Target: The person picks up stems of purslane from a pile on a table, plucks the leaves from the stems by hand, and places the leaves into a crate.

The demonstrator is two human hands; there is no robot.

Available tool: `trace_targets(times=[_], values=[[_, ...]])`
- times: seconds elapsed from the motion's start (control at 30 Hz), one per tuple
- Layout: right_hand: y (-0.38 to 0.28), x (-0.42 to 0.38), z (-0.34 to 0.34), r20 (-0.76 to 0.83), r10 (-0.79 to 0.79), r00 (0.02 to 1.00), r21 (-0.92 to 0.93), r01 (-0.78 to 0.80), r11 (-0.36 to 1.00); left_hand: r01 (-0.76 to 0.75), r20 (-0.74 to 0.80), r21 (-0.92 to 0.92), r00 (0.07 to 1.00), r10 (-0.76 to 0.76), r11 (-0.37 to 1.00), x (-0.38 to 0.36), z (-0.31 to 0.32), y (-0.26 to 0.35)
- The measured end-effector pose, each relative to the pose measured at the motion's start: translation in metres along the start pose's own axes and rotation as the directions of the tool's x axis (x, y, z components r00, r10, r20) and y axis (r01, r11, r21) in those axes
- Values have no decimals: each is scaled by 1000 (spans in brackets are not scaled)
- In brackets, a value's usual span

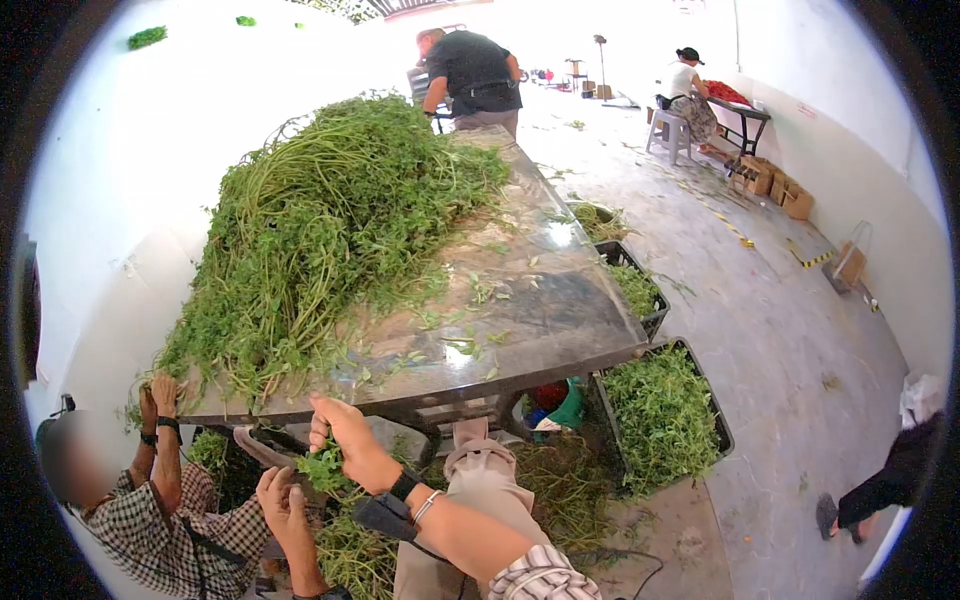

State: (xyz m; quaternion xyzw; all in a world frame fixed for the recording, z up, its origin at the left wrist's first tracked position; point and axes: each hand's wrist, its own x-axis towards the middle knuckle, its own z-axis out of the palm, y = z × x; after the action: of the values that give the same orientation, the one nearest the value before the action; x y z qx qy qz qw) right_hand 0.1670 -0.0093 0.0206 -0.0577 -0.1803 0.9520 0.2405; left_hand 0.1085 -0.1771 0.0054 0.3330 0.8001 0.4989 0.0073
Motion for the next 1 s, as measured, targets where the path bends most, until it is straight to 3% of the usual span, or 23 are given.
trace_targets(times=[0.23,0.33,0.43,0.77,0.83,1.0], values=[[0,3,-1,-14,11,1000,-10,-11,1000,-67,-10,-24,998,67,997,2,-1,-10],[-10,-10,10,-7,-88,996,-100,87,991,-144,-3,-21,990,144,989,7,-5,-11],[-15,-6,4,-6,-31,1000,-41,31,999,-166,-49,-30,985,164,986,17,-5,-10],[-24,-9,3,8,-52,999,8,52,999,-247,33,-4,968,247,969,107,-8,-10],[-23,-8,5,8,-49,999,14,49,999,-300,5,168,953,304,939,138,-11,-24],[-23,-6,5,-22,-23,999,-6,23,1000,-312,-47,252,942,334,916,189,-14,-51]])
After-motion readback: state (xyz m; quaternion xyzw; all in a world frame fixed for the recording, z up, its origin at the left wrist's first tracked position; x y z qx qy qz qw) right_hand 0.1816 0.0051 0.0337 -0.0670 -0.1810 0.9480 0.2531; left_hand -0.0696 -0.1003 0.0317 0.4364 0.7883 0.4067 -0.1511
